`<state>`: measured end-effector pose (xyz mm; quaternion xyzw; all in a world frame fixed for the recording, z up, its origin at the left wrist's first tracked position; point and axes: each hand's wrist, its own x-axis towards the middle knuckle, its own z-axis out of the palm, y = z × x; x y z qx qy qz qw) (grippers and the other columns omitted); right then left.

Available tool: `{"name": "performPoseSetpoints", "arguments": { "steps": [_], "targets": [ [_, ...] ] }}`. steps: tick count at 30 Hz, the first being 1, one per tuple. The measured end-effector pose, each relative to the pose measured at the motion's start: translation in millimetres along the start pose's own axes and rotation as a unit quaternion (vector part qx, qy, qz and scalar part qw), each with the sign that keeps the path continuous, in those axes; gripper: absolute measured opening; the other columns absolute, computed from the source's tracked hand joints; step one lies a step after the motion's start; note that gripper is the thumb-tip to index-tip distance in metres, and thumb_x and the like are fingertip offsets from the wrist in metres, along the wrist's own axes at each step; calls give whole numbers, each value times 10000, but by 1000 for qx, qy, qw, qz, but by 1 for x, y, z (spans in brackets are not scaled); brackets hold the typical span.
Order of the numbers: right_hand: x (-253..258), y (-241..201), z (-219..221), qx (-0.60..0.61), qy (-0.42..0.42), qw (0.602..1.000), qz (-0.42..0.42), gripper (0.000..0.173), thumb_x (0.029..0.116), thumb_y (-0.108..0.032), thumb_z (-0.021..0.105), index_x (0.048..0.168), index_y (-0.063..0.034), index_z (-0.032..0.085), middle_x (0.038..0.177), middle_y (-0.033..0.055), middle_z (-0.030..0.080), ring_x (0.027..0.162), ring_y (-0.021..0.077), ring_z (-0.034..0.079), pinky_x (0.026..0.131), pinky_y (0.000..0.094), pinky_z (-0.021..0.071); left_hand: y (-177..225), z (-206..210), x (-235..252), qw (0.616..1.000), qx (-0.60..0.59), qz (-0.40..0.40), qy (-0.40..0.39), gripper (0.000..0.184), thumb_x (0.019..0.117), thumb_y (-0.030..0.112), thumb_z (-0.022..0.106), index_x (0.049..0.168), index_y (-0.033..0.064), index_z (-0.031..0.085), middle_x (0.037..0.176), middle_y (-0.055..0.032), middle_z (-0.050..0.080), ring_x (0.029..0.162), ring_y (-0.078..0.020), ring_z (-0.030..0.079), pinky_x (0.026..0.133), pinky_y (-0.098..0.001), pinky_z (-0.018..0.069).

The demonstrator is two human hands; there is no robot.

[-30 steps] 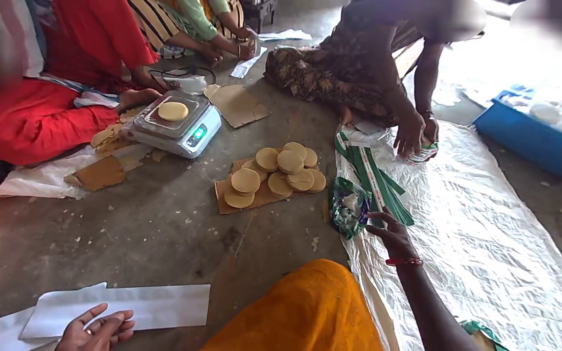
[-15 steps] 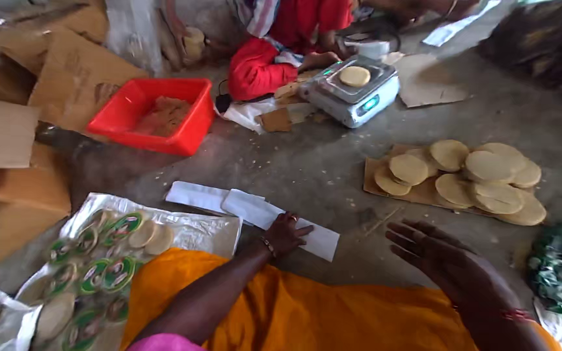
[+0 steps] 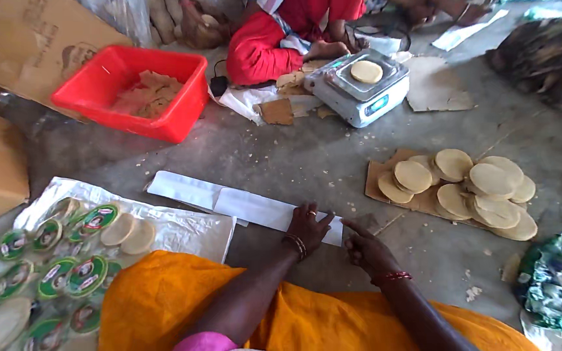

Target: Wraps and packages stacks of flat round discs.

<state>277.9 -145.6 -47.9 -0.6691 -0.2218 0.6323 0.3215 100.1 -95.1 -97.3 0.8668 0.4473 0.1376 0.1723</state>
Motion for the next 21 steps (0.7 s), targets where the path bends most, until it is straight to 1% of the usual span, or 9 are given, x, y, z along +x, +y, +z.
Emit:
{"name": "performPoseSetpoints", "arguments": {
  "steps": [3, 5, 8, 11, 13, 15, 17, 18, 21],
  "targets": [
    [3, 3, 2, -60, -5, 998, -7, 440, 1103, -103, 367, 1531, -166, 442, 684, 12, 510, 466, 74, 409, 430, 231, 361, 1, -3, 0, 1000, 3, -10, -29, 414, 1045, 363, 552, 1445, 276, 609, 1422, -261, 560, 1329, -462, 505, 1031, -610, 423],
    [2, 4, 4, -231, 17, 972, -51, 484, 1078, -62, 436, 1551, -164, 429, 722, 66, 568, 501, 124, 463, 466, 280, 405, 2, -5, 0, 999, 0, -19, -42, 419, 1053, 360, 535, 1459, 275, 597, 1455, -266, 537, 1349, -465, 490, 1056, -620, 401],
    [-17, -6, 19, -551, 46, 832, -35, 598, 1067, -153, 473, 1630, -246, 293, 1049, 247, 710, 931, 412, 701, 855, 565, 543, 2, -6, 0, 999, 1, -22, -50, 421, 1060, 373, 518, 1465, 282, 590, 1477, -247, 526, 1373, -443, 477, 1082, -605, 387],
    [-24, -9, 32, -720, 27, 693, -18, 682, 1039, -140, 472, 1653, -138, 174, 1105, 253, 701, 1026, 451, 689, 882, 578, 528, 2, -5, 2, 997, 12, -29, -76, 442, 1081, 407, 457, 1504, 308, 540, 1521, -224, 489, 1406, -417, 446, 1109, -588, 362],
    [-25, -16, 33, -767, 0, 642, -23, 608, 1031, -86, 480, 1602, -37, 274, 1182, 257, 660, 1048, 439, 678, 867, 554, 547, 2, -7, 4, 994, 14, -35, -105, 462, 1089, 420, 415, 1537, 331, 490, 1557, -223, 449, 1432, -410, 416, 1128, -578, 335],
    [-25, -20, 20, -755, 3, 649, -97, 402, 1013, -33, 489, 1409, -35, 562, 1203, 254, 643, 1106, 436, 645, 893, 553, 537, 1, -6, 4, 994, 9, -32, -102, 458, 1085, 407, 434, 1529, 319, 505, 1552, -227, 455, 1428, -420, 419, 1125, -584, 339],
    [-15, -15, -5, -692, 34, 683, -230, 276, 974, -19, 562, 1214, -23, 696, 1247, 262, 635, 1206, 467, 583, 943, 605, 506, 1, -8, 5, 994, 4, -31, -105, 454, 1082, 386, 451, 1527, 313, 508, 1547, -224, 461, 1433, -423, 410, 1127, -591, 336],
    [-8, -11, -18, -666, 40, 689, -283, 303, 976, -102, 626, 1266, -33, 677, 1380, 275, 570, 1324, 495, 499, 1017, 653, 455, 1, -8, 5, 994, 2, -31, -107, 458, 1079, 376, 454, 1529, 310, 505, 1543, -223, 468, 1436, -423, 407, 1126, -592, 336],
    [6, -6, -37, -674, 23, 674, -301, 806, 898, -560, 709, 1553, -158, 465, 1670, 257, 211, 1537, 515, 126, 1175, 720, 174, 0, -6, 3, 996, 4, -27, -90, 452, 1070, 375, 471, 1514, 307, 526, 1516, -219, 497, 1421, -427, 423, 1109, -594, 353]
  ]
}}
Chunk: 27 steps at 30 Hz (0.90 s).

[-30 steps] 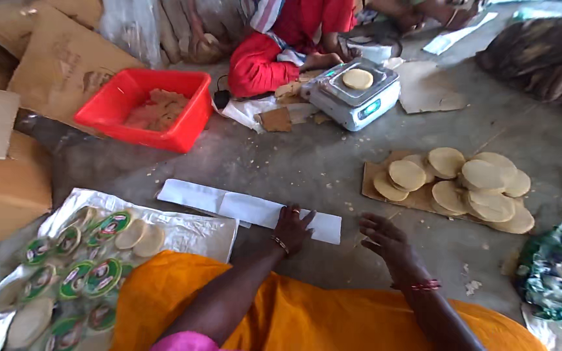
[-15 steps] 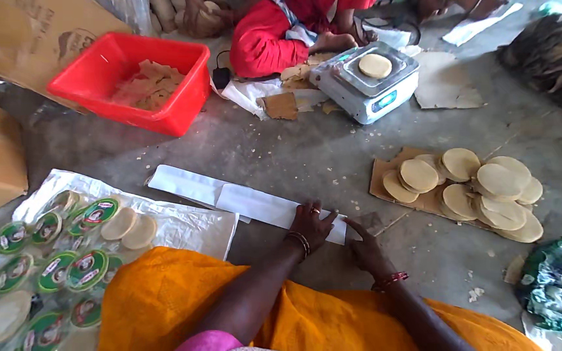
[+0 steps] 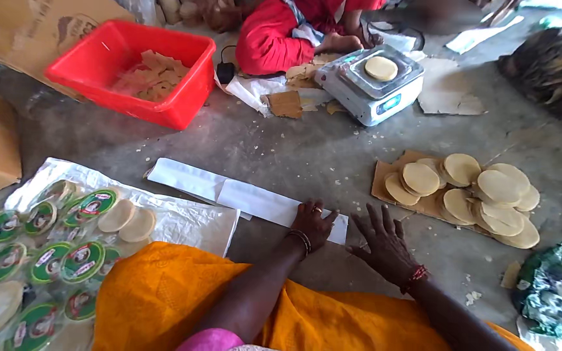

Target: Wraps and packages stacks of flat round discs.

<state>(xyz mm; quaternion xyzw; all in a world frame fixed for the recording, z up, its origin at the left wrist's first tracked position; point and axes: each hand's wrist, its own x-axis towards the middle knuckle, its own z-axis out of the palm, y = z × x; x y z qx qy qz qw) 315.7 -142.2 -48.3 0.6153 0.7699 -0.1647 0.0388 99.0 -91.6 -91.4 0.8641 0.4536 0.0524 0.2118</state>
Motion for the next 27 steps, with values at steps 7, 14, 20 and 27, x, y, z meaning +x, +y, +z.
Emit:
{"name": "performPoseSetpoints", "arguments": {
  "steps": [7, 14, 20, 27],
  "targets": [
    [1, 11, 15, -39, -82, 995, -28, 919, 876, -773, 552, 1628, -302, 314, 1711, 212, 80, 1566, 466, -9, 1200, 710, 82, 0, 5, 0, 1000, 3, 4, 29, 445, 1056, 366, 503, 1496, 315, 550, 1499, -229, 518, 1415, -433, 441, 1104, -594, 367],
    [-39, -2, 0, 0, -157, 983, -100, 829, 838, -819, 546, 1532, -369, 481, 1705, 211, 118, 1550, 512, 15, 1193, 721, 102, -1, 5, 0, 1000, 4, 3, 25, 440, 1067, 356, 470, 1498, 316, 546, 1512, -231, 494, 1387, -413, 464, 1105, -585, 359],
    [-19, -3, 22, -86, 38, 991, -94, 757, 845, 67, 689, 1512, -255, 534, 1636, 270, 294, 1502, 565, 197, 1126, 773, 228, 0, 6, 0, 999, 8, 3, 35, 428, 1052, 341, 501, 1472, 315, 578, 1472, -233, 533, 1380, -421, 474, 1082, -590, 381],
    [7, -19, 29, -132, 46, 988, -64, 749, 913, 4, 648, 1593, -198, 408, 1663, 220, 273, 1537, 494, 182, 1164, 748, 170, 0, 7, -1, 998, 1, 10, 65, 405, 1035, 338, 543, 1430, 297, 623, 1469, -223, 537, 1372, -425, 477, 1056, -586, 408]
  ]
}}
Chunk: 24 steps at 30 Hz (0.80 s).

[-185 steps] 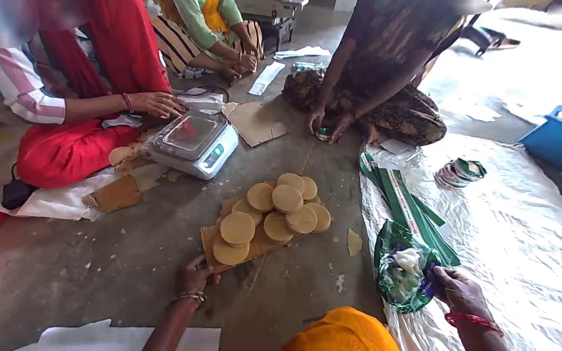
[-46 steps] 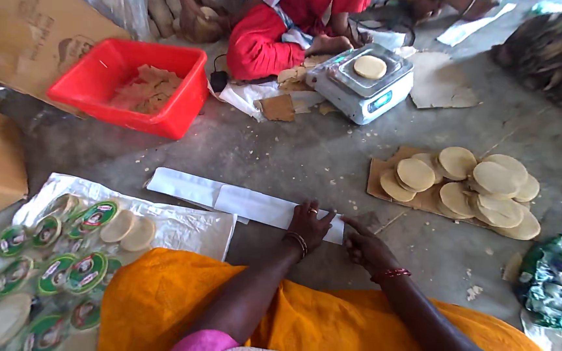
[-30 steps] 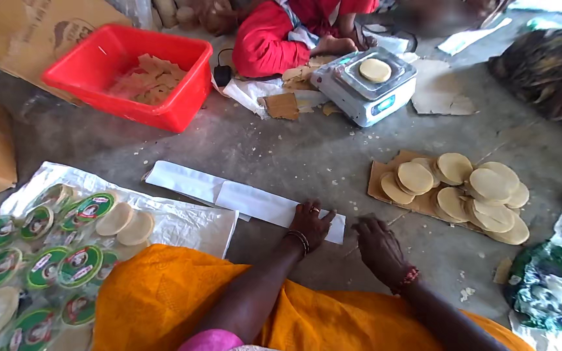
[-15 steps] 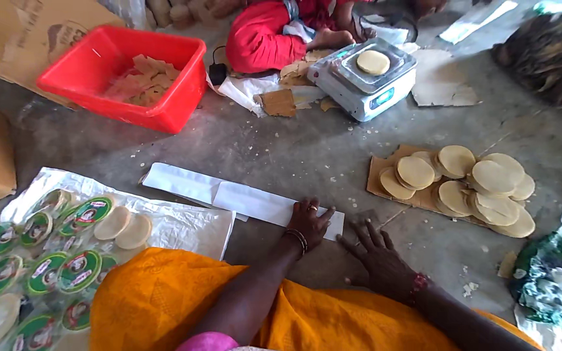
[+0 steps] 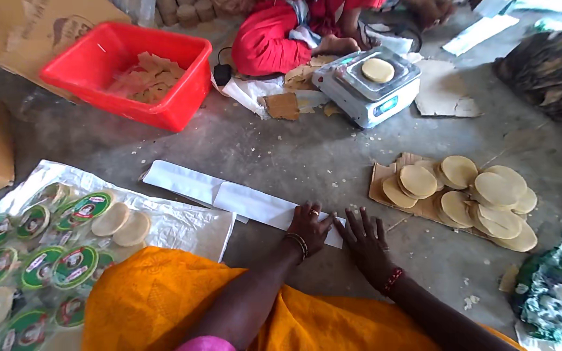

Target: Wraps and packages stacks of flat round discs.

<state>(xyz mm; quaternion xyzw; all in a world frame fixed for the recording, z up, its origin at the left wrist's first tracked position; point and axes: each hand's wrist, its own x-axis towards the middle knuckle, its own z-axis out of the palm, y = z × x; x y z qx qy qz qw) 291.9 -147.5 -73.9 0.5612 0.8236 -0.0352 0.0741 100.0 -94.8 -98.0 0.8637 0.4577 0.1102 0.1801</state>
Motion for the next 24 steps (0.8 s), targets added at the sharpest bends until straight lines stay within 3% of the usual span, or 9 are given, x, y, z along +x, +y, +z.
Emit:
{"name": "performPoseSetpoints", "arguments": {
  "steps": [5, 8, 11, 14, 18, 20, 22, 23, 24],
  "targets": [
    [2, 2, -11, 41, -64, 991, 109, 744, 924, 50, 614, 1605, -94, 351, 1690, 243, 156, 1539, 533, 94, 1143, 793, 133, 0, -1, 1, 1000, 3, 8, 13, 413, 1029, 334, 555, 1435, 292, 620, 1450, -234, 553, 1352, -425, 502, 1043, -582, 422],
    [-4, -1, -23, 92, -62, 985, 133, 900, 815, 100, 694, 1612, -78, 317, 1660, 318, 153, 1504, 591, 131, 1119, 779, 223, 0, -2, 1, 1000, 5, 3, -5, 428, 1036, 343, 541, 1458, 293, 595, 1479, -235, 528, 1377, -425, 479, 1060, -582, 410],
    [-19, -15, -27, 133, -121, 977, 116, 916, 812, 90, 676, 1623, -136, 314, 1667, 305, 146, 1503, 586, 142, 1116, 740, 274, 0, -3, 1, 1000, -4, 0, -10, 433, 1030, 327, 553, 1458, 281, 598, 1474, -228, 537, 1369, -431, 487, 1064, -588, 407],
    [-27, -24, -24, 94, -182, 972, 115, 850, 904, 30, 613, 1643, -208, 267, 1687, 274, 105, 1529, 557, 69, 1141, 768, 177, 1, -5, 3, 1000, -3, -2, -22, 437, 1040, 352, 535, 1470, 292, 584, 1485, -219, 529, 1384, -423, 471, 1074, -589, 394],
    [-50, -28, -38, 70, -253, 963, 60, 898, 882, -17, 649, 1648, -256, 246, 1694, 258, 98, 1530, 559, 56, 1131, 793, 167, 2, -8, 4, 999, -9, -12, -52, 453, 1056, 354, 505, 1505, 309, 540, 1532, -228, 474, 1419, -422, 430, 1112, -596, 356],
    [-56, -19, -51, 108, -267, 957, 26, 811, 849, 16, 667, 1566, -285, 433, 1687, 255, 137, 1524, 562, 91, 1135, 760, 218, 1, -5, 3, 1000, -1, -6, -27, 440, 1046, 349, 521, 1479, 299, 572, 1497, -231, 511, 1387, -425, 469, 1086, -595, 385],
    [-54, -7, -51, 139, -170, 975, 31, 593, 828, 100, 647, 1336, -203, 683, 1643, 277, 263, 1495, 575, 189, 1129, 735, 262, 1, -4, 2, 1000, 3, -3, -19, 433, 1043, 341, 527, 1469, 292, 585, 1485, -236, 524, 1381, -436, 475, 1068, -603, 400],
    [-53, -1, -42, 116, -106, 987, 20, 644, 799, 137, 662, 1345, -204, 684, 1621, 300, 298, 1479, 594, 217, 1119, 751, 270, 1, -4, 2, 1000, 6, -3, -16, 428, 1043, 336, 524, 1464, 292, 590, 1480, -240, 529, 1378, -440, 480, 1058, -605, 409],
    [-50, 4, -31, 77, -73, 994, 0, 768, 787, 142, 675, 1441, -254, 611, 1624, 297, 294, 1475, 599, 222, 1112, 757, 274, 1, -3, 1, 1000, 6, -3, -16, 427, 1043, 332, 523, 1463, 293, 590, 1481, -242, 528, 1381, -440, 477, 1058, -605, 408]
  ]
}}
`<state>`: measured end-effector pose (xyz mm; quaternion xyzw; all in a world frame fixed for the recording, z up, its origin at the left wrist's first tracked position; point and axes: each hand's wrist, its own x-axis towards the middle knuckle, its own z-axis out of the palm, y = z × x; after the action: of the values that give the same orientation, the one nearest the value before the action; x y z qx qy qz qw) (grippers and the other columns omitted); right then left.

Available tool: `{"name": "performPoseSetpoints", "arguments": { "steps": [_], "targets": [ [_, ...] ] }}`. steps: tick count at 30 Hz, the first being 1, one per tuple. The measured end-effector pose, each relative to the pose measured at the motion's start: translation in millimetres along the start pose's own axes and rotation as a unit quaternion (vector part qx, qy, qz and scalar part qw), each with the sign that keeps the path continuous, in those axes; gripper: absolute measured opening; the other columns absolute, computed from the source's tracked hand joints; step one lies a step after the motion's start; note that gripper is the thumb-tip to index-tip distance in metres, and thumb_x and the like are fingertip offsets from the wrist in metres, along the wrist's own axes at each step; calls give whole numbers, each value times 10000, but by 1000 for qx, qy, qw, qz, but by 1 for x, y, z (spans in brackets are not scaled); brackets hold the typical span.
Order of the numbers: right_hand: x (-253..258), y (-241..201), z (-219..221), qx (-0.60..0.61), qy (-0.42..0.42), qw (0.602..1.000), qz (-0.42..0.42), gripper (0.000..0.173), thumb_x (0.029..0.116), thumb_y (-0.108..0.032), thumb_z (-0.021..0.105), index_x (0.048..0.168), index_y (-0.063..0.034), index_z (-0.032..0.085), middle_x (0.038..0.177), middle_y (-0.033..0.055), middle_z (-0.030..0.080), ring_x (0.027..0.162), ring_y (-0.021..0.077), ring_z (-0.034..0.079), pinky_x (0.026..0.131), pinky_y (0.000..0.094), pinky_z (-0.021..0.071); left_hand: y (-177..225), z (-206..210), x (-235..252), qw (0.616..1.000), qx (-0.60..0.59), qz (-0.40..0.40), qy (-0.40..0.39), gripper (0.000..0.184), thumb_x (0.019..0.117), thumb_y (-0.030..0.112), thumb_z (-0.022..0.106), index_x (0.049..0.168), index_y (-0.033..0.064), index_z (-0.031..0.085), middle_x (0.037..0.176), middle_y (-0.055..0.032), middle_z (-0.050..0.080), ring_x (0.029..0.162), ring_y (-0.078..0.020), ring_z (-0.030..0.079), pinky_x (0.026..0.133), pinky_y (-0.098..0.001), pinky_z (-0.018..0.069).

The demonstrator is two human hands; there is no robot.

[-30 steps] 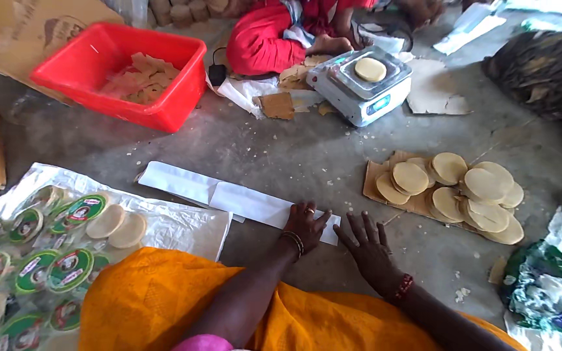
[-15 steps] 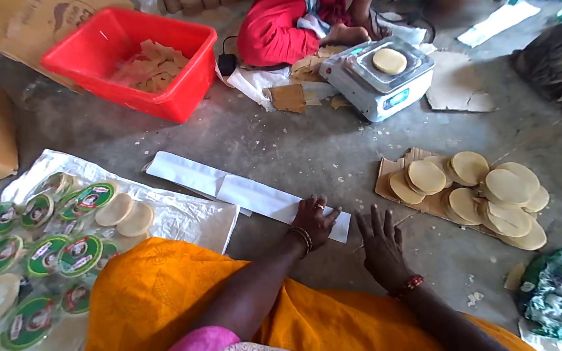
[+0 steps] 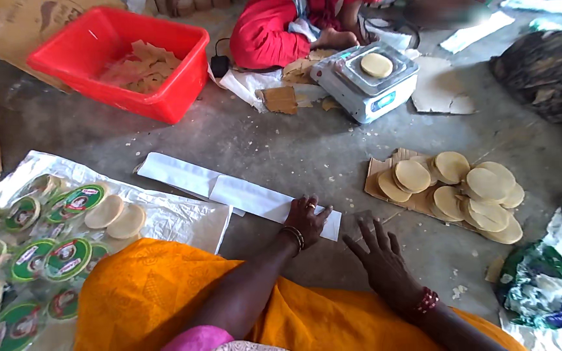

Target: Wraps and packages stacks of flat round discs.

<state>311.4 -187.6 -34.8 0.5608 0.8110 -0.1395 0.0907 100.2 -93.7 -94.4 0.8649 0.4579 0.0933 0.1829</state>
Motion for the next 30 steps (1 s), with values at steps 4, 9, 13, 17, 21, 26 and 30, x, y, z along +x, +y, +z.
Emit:
{"name": "performPoseSetpoints", "arguments": {
  "steps": [4, 9, 13, 17, 21, 26, 30],
  "targets": [
    [19, 4, 25, -55, 3, 998, -35, 767, 915, 50, 618, 1555, -343, 462, 1647, 228, 305, 1517, 540, 190, 1149, 761, 201, 0, -1, -1, 1000, -4, -3, -8, 441, 1048, 346, 513, 1485, 308, 565, 1501, -229, 513, 1408, -424, 450, 1087, -587, 383],
    [39, 15, 21, -75, 48, 996, 12, 679, 930, -4, 644, 1544, -250, 492, 1652, 233, 290, 1523, 522, 195, 1142, 778, 177, 0, 0, 0, 1000, -4, -3, 0, 437, 1039, 348, 529, 1471, 302, 583, 1488, -237, 522, 1390, -433, 465, 1064, -586, 400],
    [52, 20, -1, -6, 75, 990, 116, 852, 834, 150, 655, 1589, -156, 403, 1654, 310, 196, 1498, 613, 107, 1108, 817, 183, 0, 1, -1, 1000, 1, 3, 13, 429, 1034, 333, 526, 1456, 302, 599, 1475, -237, 536, 1373, -429, 484, 1046, -581, 411],
    [57, 19, -4, 48, 78, 990, 109, 768, 781, 180, 687, 1442, -204, 611, 1640, 289, 260, 1494, 603, 142, 1104, 779, 253, 2, -5, 0, 1000, 9, -5, -28, 490, 1043, 475, 489, 1504, 316, 540, 1533, -232, 471, 1414, -422, 430, 1078, -579, 382],
    [57, 11, -14, 68, 92, 988, 108, 467, 820, 160, 680, 1168, -136, 776, 1596, 277, 363, 1492, 589, 178, 1119, 767, 245, 1, -6, -1, 999, 3, -9, -38, 524, 1014, 483, 527, 1509, 312, 533, 1532, -229, 470, 1422, -423, 418, 1094, -591, 363],
    [49, -3, -13, 99, 90, 986, 103, 583, 786, 156, 675, 1250, -191, 739, 1615, 269, 330, 1477, 591, 217, 1078, 754, 326, 1, -4, 0, 1000, -12, -5, -16, 471, 1007, 308, 539, 1477, 297, 575, 1470, -234, 534, 1399, -438, 443, 1077, -594, 377],
    [40, -19, 3, 29, 28, 996, 77, 674, 852, 86, 659, 1479, -143, 566, 1646, 302, 233, 1502, 598, 122, 1134, 770, 195, -1, -2, 0, 1000, -14, -4, -14, 491, 993, 258, 543, 1481, 305, 570, 1498, -229, 511, 1407, -433, 437, 1074, -593, 381]
  ]
}}
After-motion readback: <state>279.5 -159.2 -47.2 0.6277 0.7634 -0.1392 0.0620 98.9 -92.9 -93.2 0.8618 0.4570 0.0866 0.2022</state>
